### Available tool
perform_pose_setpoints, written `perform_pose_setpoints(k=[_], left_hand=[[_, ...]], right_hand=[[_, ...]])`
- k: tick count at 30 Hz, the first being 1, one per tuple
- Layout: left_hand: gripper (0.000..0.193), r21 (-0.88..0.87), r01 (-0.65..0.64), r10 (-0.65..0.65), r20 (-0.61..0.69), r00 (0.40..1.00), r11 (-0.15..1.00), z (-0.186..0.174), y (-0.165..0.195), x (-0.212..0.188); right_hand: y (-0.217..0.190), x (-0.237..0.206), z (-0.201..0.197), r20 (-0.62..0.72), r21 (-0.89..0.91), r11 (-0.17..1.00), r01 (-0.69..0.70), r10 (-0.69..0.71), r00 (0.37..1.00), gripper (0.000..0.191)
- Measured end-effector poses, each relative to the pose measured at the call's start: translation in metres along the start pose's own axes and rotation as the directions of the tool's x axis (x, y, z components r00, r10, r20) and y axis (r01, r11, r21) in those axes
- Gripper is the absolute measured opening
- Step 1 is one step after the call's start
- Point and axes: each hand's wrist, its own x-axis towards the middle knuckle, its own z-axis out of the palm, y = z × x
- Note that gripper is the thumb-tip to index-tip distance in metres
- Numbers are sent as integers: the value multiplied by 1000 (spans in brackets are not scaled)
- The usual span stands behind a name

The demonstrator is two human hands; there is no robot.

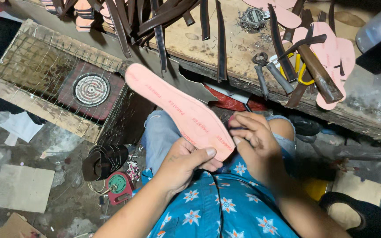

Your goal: The person sits on the floor of a shoe workshop and works on a shoe held across their lap. They hammer the shoe with a cobbler's hammer, heat a strip over a small charcoal heater, press a pink insole into the shoe, and hammer the insole edge to secure it.

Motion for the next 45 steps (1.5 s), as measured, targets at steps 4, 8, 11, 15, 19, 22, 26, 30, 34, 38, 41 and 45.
perform_pose_setpoints(k=[4, 8, 11, 15, 19, 22, 26, 30, 34, 38, 41, 45], left_hand=[[25, 60, -22, 22, -7, 1000, 998, -3, 3, -1], [25, 87, -50, 46, 47, 998, 995, -7, -2, -3], [24, 207, -99, 97, 20, 995, 973, -10, -3, -4], [25, 420, -199, 221, -3, 975, 886, -7, 2, -3], [38, 342, -241, 245, 34, 969, 908, 4, 14, 0], [44, 126, -410, 414, -6, 910, 904, -3, 36, 6], [36, 269, -478, 534, -200, 821, 836, -27, 58, 11], [32, 301, -413, 495, -289, 819, 860, -41, 48, 17], [36, 400, -315, 407, -169, 898, 861, -54, 35, 18], [43, 688, -90, 0, 130, 992, 720, -62, 26, 16], [47, 791, 257, -406, -12, 914, 556, -47, 4, 23], [48, 762, 212, -465, 130, 876, 612, -13, -40, 42]], right_hand=[[21, -4, -19, 201, 322, 831, -453, 407, 891, 21], [33, -16, -24, 371, 507, 739, -443, 277, 886, 16], [34, -19, -22, 345, 342, 853, -394, 276, 897, 14], [36, -14, -15, 299, 98, 850, -518, 471, 830, 20], [52, -13, -12, 294, 209, 829, -519, 453, 842, 26], [70, -17, -21, 211, 99, 824, -558, 531, 821, 28], [92, -25, -38, 193, 55, 788, -614, 595, 780, 31], [101, -34, -47, 118, 131, 787, -603, 592, 797, 34], [90, -36, -58, -142, -280, 840, -464, 442, 886, 28], [65, -32, -76, -180, -574, 815, -78, -33, 983, 25], [48, -39, -81, -114, -645, 763, 38, -145, 983, 27], [48, -75, -91, -226, -558, 829, 17, -171, 959, 38]])
